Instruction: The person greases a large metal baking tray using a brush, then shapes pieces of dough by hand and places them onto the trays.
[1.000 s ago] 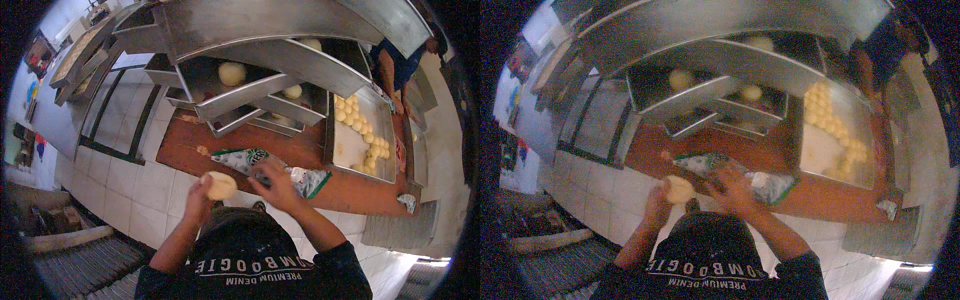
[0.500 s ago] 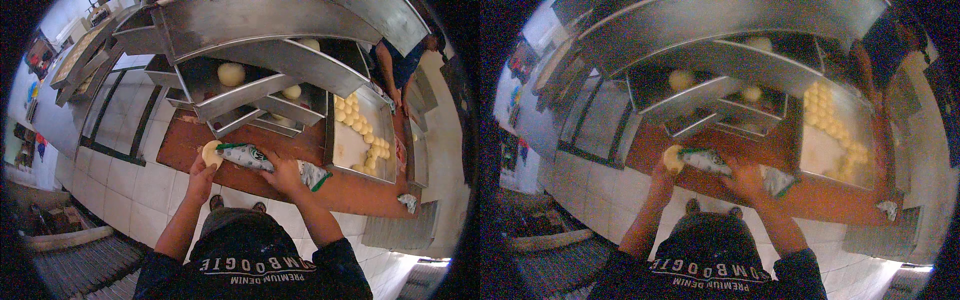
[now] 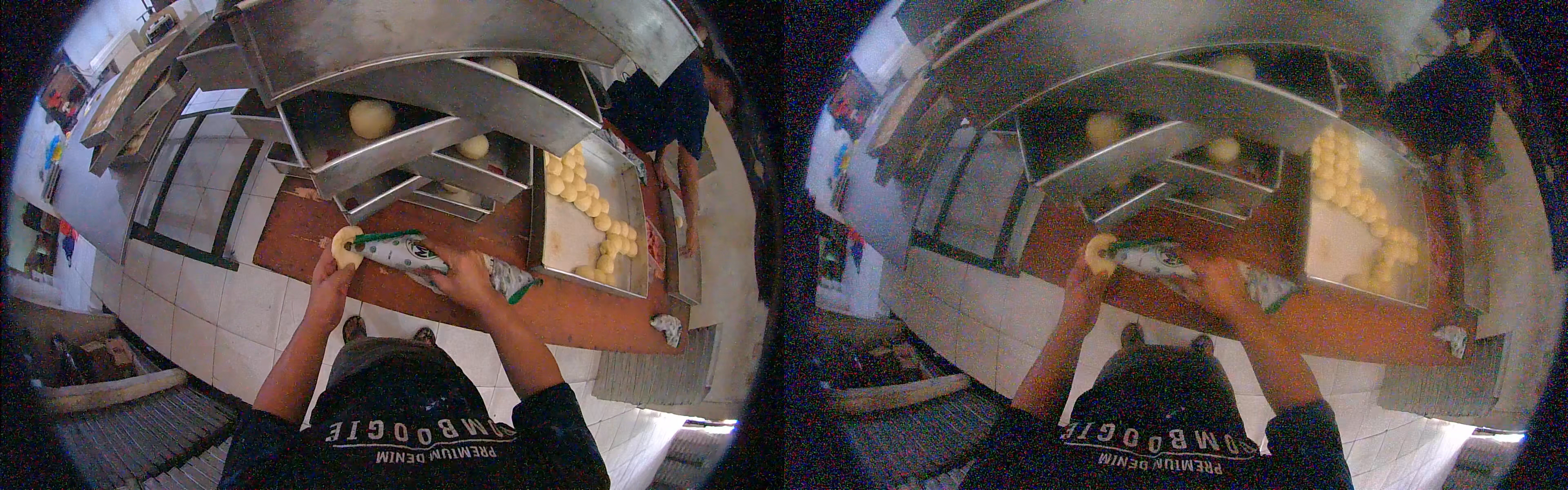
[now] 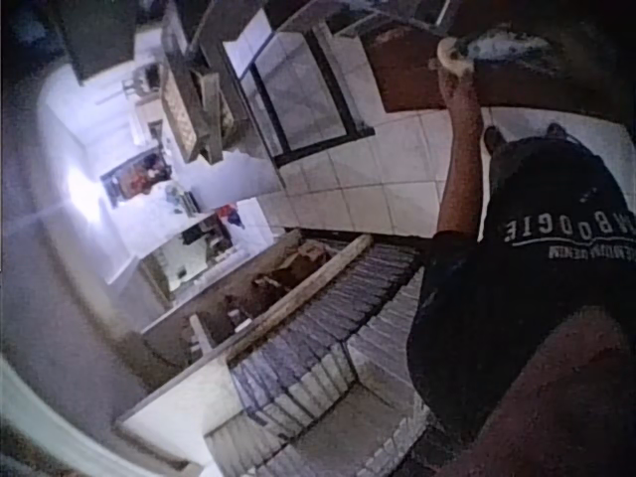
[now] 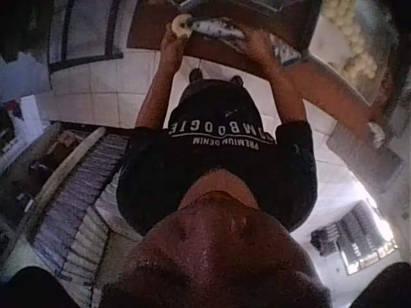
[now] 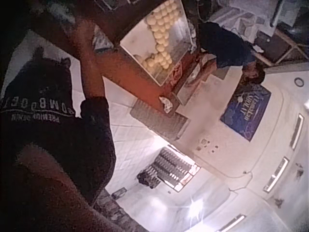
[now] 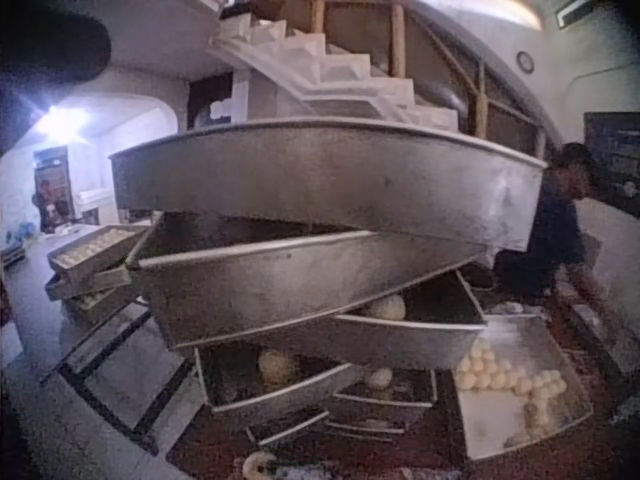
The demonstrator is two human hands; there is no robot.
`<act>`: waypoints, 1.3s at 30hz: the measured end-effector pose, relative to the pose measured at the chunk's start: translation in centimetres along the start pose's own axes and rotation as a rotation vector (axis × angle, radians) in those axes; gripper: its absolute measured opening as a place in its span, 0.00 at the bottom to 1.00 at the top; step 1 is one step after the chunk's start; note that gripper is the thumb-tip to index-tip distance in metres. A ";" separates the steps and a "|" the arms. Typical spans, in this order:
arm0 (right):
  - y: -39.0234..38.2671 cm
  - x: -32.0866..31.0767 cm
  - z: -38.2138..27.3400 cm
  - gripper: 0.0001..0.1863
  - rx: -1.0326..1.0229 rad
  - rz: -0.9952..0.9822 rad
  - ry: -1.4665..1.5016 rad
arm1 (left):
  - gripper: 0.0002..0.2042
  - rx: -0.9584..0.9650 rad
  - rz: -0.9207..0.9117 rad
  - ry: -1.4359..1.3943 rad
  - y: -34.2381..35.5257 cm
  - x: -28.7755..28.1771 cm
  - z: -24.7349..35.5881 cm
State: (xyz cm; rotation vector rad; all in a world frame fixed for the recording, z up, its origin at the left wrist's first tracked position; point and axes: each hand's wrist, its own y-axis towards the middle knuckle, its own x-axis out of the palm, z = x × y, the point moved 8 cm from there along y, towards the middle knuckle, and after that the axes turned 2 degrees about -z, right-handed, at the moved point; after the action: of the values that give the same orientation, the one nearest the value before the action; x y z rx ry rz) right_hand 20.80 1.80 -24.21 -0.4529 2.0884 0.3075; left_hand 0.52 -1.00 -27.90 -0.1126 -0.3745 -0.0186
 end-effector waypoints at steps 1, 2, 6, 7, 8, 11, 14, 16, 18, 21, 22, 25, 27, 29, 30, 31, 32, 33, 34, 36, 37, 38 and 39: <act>0.0 0.1 0.1 0.29 0.033 -0.035 0.001 | 0.27 0.002 0.009 0.021 0.1 -0.1 0.1; 0.0 0.1 0.2 0.28 0.035 -0.034 -0.008 | 0.27 0.004 0.018 0.041 0.1 -0.2 0.1; 0.1 0.1 0.3 0.28 0.029 -0.040 -0.025 | 0.20 0.071 0.045 0.062 0.1 -0.1 0.9; 0.2 0.1 0.2 0.27 0.023 -0.044 -0.024 | 0.22 0.049 0.061 0.048 0.2 -0.3 0.7; 0.2 0.2 0.1 0.27 0.008 -0.041 -0.014 | 0.25 0.028 0.078 0.034 0.2 -0.5 0.5; 0.1 0.1 -0.2 0.27 -0.058 -0.013 -0.012 | 0.29 0.074 0.083 0.084 0.0 -2.1 0.6; 0.0 -0.2 -0.9 0.27 -0.124 0.015 -0.060 | 0.29 0.018 0.209 -0.131 -1.3 -3.7 1.6; -0.2 -0.3 -1.3 0.30 -0.131 -0.012 -0.081 | 0.30 0.037 0.205 -0.278 -2.0 -3.8 3.1; -0.3 -2.0 -4.7 0.35 -0.114 0.086 -0.315 | 0.31 0.039 0.158 -0.348 -3.2 -2.4 4.4; -0.6 -3.8 -9.5 0.41 -0.227 0.186 -0.115 | 0.33 0.064 -0.018 -0.250 -5.0 1.9 6.0; -0.9 -4.6 -10.4 0.44 -0.280 0.217 0.035 | 0.33 0.030 -0.055 -0.249 -5.2 3.5 6.2; -1.3 -5.8 -11.8 0.42 -0.342 0.218 0.127 | 0.32 0.025 -0.238 -0.159 -6.0 6.5 5.9; -1.9 -7.0 -10.9 0.31 -0.337 0.285 0.213 | 0.30 0.052 -0.249 0.171 -6.2 8.3 6.9; -2.5 -7.2 -9.5 0.24 -0.307 0.288 0.321 | 0.28 0.160 -0.252 0.441 -6.5 9.8 8.1; -2.7 -7.5 -9.0 0.23 -0.276 0.313 0.411 | 0.28 0.192 -0.241 0.539 -6.6 10.2 8.2; -3.0 -7.8 -8.6 0.22 -0.245 0.338 0.504 | 0.28 0.223 -0.230 0.640 -6.7 10.6 8.4; -3.3 -8.0 -8.2 0.21 -0.214 0.363 0.597 | 0.25 0.230 -0.221 0.590 -6.4 10.7 8.3; -3.4 -7.7 -7.7 0.21 -0.156 0.337 0.665 | 0.23 0.236 -0.210 0.539 -5.9 10.7 8.0; -3.5 -7.2 -7.3 0.21 -0.103 0.311 0.735 | 0.21 0.244 -0.196 0.492 -5.5 10.7 8.1; -4.5 -7.4 -8.5 0.21 -0.173 0.356 0.555 | 0.16 0.126 -0.190 0.110 -4.3 10.8 7.9; -5.4 -7.9 -10.1 0.20 -0.292 0.419 0.302 | 0.14 0.049 -0.186 0.002 -3.9 11.0 7.4; -6.2 -8.2 -11.6 0.21 -0.405 0.476 0.046 | 0.14 -0.027 -0.177 -0.108 -3.7 11.0 7.1; -6.4 -8.5 -12.0 0.21 -0.418 0.461 -0.032 | 0.14 -0.101 -0.158 -0.217 -3.4 11.1 6.7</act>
State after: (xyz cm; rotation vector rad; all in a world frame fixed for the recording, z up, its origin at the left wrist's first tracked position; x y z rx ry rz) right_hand 18.63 -6.95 -10.96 -0.1975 2.0798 1.0260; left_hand 8.32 -3.56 -17.30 -0.1857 -0.5989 -0.1826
